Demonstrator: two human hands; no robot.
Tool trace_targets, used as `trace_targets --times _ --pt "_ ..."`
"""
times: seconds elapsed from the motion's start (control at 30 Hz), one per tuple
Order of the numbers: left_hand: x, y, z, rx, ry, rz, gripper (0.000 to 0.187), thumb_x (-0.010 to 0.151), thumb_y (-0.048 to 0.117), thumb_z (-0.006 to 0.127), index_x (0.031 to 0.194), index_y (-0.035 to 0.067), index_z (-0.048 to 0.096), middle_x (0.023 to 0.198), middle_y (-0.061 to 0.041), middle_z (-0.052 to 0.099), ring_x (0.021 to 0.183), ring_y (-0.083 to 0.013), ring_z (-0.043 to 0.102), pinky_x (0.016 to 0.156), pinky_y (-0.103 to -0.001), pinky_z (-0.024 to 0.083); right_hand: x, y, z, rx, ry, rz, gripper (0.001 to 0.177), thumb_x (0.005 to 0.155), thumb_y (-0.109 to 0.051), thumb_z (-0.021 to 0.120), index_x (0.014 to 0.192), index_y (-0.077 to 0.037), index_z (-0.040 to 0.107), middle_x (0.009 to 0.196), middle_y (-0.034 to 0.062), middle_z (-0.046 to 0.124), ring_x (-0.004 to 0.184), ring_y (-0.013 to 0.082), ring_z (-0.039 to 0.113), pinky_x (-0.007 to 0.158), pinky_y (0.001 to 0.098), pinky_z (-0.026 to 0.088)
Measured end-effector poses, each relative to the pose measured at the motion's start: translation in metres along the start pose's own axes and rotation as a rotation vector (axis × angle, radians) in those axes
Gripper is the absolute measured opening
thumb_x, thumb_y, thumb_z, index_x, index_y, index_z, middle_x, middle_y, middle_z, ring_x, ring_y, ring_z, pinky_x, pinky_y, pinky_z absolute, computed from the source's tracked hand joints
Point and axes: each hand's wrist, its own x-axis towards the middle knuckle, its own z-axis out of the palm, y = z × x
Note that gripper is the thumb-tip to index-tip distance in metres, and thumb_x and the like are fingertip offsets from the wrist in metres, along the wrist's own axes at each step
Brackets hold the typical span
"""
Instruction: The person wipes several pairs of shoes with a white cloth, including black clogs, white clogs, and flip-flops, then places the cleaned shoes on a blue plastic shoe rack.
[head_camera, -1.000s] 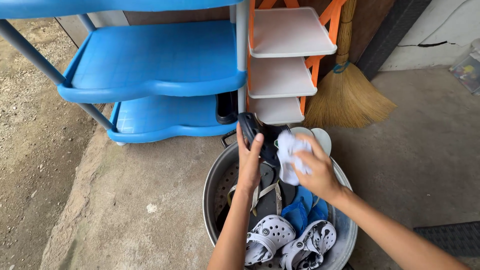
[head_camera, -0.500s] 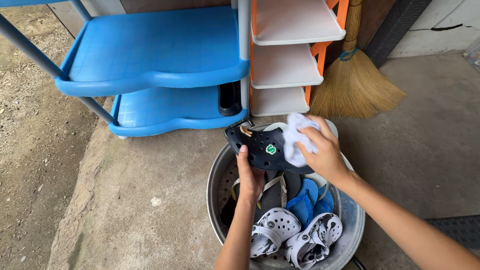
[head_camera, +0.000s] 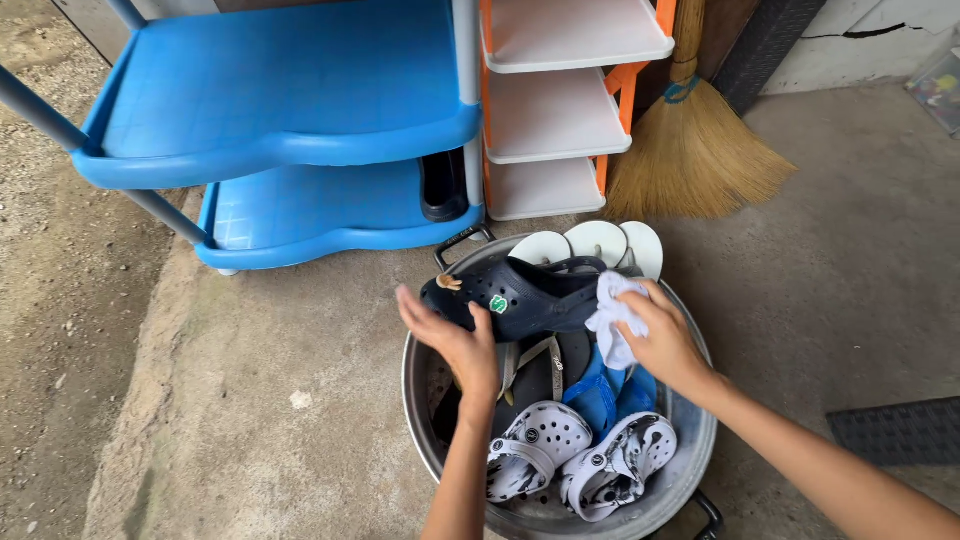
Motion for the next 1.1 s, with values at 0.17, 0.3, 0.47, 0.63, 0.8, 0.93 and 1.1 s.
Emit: trace_targets --times 0.17,0.3,0.47,0.63,0.8,0.93,1.1 --pt "0.011 0.036 0.008 0.462 -0.604 0.598 0.052 0.088 0.039 0.069 0.129 0.008 0.063 0.135 -0.021 0.057 0.137 -0.0444 0.044 0.119 -0.056 0.026 0.024 0.017 0.023 0.032 0.111 0.138 0.04 0.08 -0.006 0.077 0.117 0.001 0.065 0.112 0.0166 0.066 0.104 0.031 0.067 0.09 0.0364 0.052" --pt "0.01 0.06 0.045 0.722 -1.144 0.531 0.065 0.085 0.062 0.07 0.109 0.002 0.07 0.107 -0.015 0.072 0.113 -0.0324 0.064 0.112 -0.044 0.041 0.027 0.027 0.016 0.118 0.035 0.254 0.045 0.082 -0.008 0.077 0.122 0.001 0.062 0.113 0.0161 0.068 0.106 0.0301 0.068 0.092 0.0361 0.052" --pt "0.021 0.056 0.047 0.572 -1.286 0.164 0.045 0.091 0.052 0.065 0.11 0.012 0.07 0.108 -0.015 0.074 0.105 -0.0357 0.069 0.09 -0.048 0.053 0.053 0.025 -0.05 -0.006 -0.046 0.084 0.053 0.078 -0.012 0.078 0.127 0.001 0.064 0.117 0.0149 0.068 0.111 0.027 0.068 0.094 0.0336 0.052" --pt "0.033 0.058 0.027 0.119 -1.149 -0.16 0.046 0.101 0.044 0.058 0.125 0.005 0.058 0.11 -0.02 0.072 0.107 -0.0349 0.068 0.091 -0.045 0.05 0.137 -0.009 -0.116 -0.09 -0.172 -0.036 0.054 0.079 -0.013 0.081 0.128 0.003 0.062 0.114 0.0171 0.064 0.105 0.0302 0.066 0.09 0.0375 0.052" --pt "0.029 0.056 0.02 -0.413 -1.04 -0.464 0.038 0.102 0.032 0.057 0.126 0.003 0.059 0.109 -0.017 0.074 0.099 -0.0233 0.07 0.091 -0.034 0.051 0.177 -0.066 -0.067 -0.05 -0.046 -0.037 0.042 0.08 -0.014 0.081 0.117 0.0 0.069 0.116 0.0159 0.064 0.104 0.0306 0.068 0.088 0.0372 0.055" --pt "0.034 0.031 0.002 -0.399 -0.862 -0.449 0.034 0.101 0.028 0.06 0.118 -0.001 0.064 0.1 -0.015 0.075 0.089 -0.0208 0.067 0.085 -0.034 0.052 0.12 -0.11 0.011 -0.141 0.039 -0.271 0.031 0.075 0.001 0.074 0.105 -0.001 0.073 0.116 0.0217 0.062 0.106 0.0417 0.064 0.091 0.0436 0.052" --pt "0.036 -0.015 -0.039 -0.261 -0.771 -0.503 0.029 0.101 0.025 0.062 0.11 -0.003 0.066 0.089 -0.013 0.072 0.081 -0.0182 0.064 0.079 -0.034 0.053 0.03 -0.14 0.061 0.024 -0.215 -0.173 0.032 0.071 0.007 0.067 0.101 -0.001 0.072 0.111 0.0184 0.065 0.104 0.0383 0.068 0.089 0.0409 0.054"
